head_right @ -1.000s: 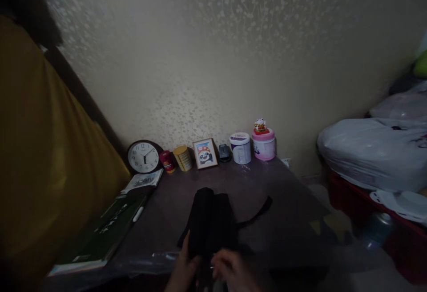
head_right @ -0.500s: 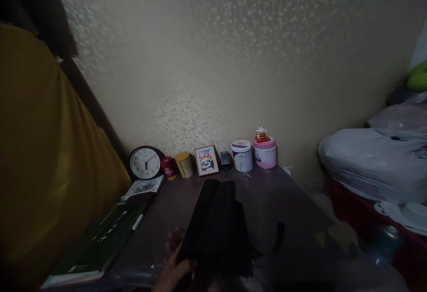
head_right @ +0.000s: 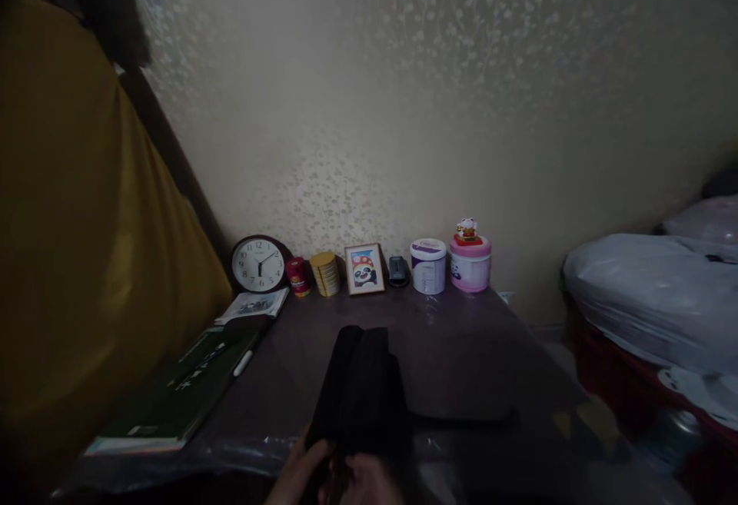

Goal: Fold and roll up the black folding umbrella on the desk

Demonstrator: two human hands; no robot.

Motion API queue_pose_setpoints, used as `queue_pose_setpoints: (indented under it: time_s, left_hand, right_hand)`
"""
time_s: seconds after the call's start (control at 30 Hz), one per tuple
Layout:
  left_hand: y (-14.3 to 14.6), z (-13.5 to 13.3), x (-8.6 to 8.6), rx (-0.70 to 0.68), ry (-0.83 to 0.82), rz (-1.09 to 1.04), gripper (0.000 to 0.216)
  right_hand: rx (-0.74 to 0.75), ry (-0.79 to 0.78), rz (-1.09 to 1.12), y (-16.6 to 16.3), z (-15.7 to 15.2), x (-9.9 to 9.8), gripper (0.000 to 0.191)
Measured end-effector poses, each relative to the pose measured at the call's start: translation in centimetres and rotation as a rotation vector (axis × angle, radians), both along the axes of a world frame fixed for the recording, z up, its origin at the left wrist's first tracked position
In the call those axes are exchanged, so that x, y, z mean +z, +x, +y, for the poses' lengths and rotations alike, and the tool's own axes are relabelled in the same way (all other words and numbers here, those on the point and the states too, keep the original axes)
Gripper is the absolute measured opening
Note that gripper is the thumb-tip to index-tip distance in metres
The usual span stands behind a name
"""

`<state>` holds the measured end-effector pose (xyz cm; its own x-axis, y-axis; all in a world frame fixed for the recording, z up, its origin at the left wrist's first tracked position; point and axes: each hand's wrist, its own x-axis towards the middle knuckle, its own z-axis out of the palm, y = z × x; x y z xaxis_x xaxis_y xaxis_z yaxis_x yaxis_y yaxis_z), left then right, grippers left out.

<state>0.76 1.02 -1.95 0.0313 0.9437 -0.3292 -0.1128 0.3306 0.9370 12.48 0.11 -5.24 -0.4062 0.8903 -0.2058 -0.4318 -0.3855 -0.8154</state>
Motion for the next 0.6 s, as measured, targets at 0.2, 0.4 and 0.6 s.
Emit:
queue_pose_setpoints:
  time_s: [0.2, 0.4, 0.6]
  left_hand:
    - [0.4, 0.1, -1.5, 0.033, 0.013, 0.001, 0.063]
    - [1.0, -0.5, -2.3, -0.015, -0.003, 0.099, 0.085]
    - [1.4, -0.7, -1.7, -0.057, -0.025, 0.158, 0.083]
  right_hand:
    - [-0.12, -0.108, 0.021, 2.3, -0.4, 0.9, 0.023]
    - [-0.289, 0.078, -0.562, 8.0, 1.1, 1.4, 0.035]
    - [-0.519, 0.299, -0.894, 9.4, 5.1, 3.4, 0.041]
